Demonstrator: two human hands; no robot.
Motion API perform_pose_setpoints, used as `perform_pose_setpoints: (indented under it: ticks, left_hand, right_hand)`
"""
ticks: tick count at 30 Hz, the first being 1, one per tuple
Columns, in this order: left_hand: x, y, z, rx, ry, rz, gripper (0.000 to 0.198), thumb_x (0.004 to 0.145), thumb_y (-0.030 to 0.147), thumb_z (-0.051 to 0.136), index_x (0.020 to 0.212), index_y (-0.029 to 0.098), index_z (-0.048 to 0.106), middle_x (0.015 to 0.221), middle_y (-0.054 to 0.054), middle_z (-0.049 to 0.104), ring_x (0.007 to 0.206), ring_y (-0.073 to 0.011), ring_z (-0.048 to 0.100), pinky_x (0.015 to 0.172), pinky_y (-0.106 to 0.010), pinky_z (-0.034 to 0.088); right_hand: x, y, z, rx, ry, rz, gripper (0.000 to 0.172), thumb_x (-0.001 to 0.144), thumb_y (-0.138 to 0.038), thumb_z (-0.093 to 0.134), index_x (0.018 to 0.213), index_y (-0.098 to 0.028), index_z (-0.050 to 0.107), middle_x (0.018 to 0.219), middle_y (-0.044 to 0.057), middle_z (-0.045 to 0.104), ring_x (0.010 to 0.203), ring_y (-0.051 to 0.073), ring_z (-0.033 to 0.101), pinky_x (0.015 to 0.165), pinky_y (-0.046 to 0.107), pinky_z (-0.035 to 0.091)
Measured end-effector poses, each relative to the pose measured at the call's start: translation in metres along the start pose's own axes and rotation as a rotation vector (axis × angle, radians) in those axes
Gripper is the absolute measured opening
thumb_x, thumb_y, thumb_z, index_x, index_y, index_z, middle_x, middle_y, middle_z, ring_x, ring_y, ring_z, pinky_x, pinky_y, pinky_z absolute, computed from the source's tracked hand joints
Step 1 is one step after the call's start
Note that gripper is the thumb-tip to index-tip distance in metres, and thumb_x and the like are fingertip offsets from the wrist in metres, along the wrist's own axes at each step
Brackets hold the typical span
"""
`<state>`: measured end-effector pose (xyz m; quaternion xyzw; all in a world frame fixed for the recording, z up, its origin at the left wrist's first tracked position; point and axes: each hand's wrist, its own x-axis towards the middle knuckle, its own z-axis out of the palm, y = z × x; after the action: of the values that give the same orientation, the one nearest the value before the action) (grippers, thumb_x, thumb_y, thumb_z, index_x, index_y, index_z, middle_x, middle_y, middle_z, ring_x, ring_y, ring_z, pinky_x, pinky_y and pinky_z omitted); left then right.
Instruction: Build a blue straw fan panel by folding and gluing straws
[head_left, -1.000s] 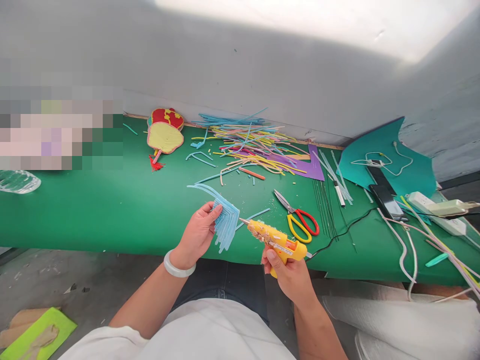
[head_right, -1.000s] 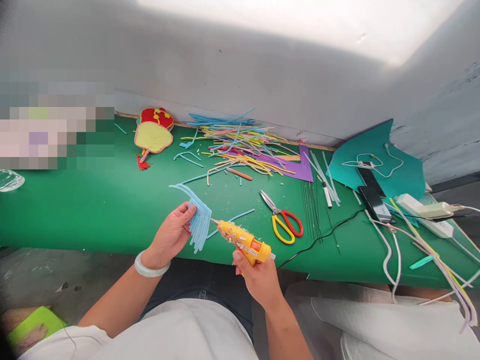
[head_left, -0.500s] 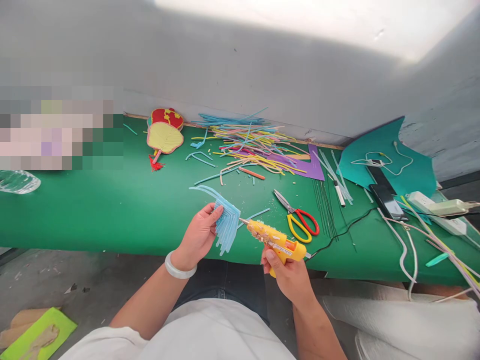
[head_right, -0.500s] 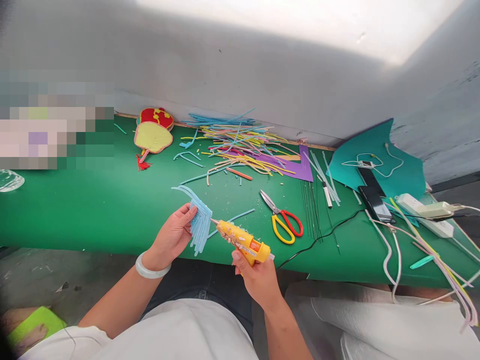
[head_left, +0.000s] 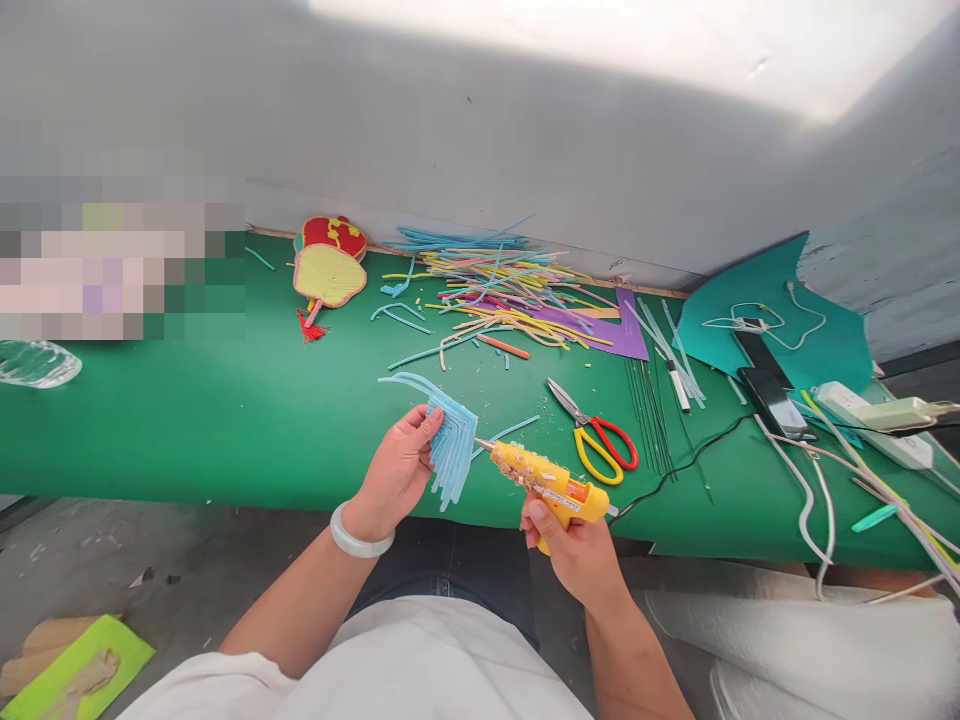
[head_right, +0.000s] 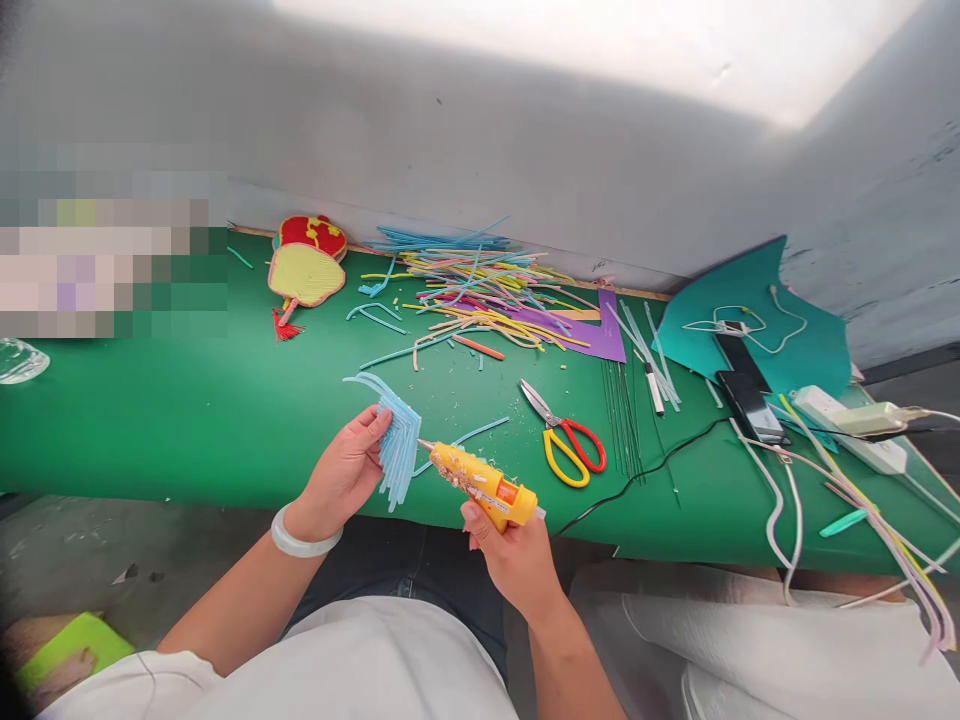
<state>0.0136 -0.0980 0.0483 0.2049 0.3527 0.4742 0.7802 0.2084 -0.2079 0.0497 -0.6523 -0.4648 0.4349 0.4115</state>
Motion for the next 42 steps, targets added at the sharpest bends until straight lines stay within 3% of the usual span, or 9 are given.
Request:
perform_pose_setpoints:
  ticks: [17,42]
  left_hand:
    - [-0.001,0.001,0.003,-0.070,0.027,0.010,0.030,0.072,0.032,0.086,0.082,0.016,0.062,0.066,0.006,0.060,0.050,-0.0043,0.052,0.046,-0.016,0.042]
    - [0.001,0.002,0.003,-0.098,0.091,0.026,0.033,0.067,0.031,0.089,0.083,0.016,0.063,0.067,0.006,0.060,0.051,-0.0042,0.051,0.048,-0.016,0.042]
  right_hand:
    - [0.001,0.015,-0.004,0.006,-0.053,0.000,0.048,0.084,-0.062,0.063,0.066,-0.018,0.064,0.056,0.003,0.061,0.053,0.014,0.058,0.051,0.025,0.047]
    - [-0.001,0.001,-0.002,-0.014,-0.088,-0.014,0.051,0.081,-0.066,0.062,0.066,-0.018,0.064,0.055,0.003,0.060,0.049,0.014,0.058,0.048,0.025,0.049]
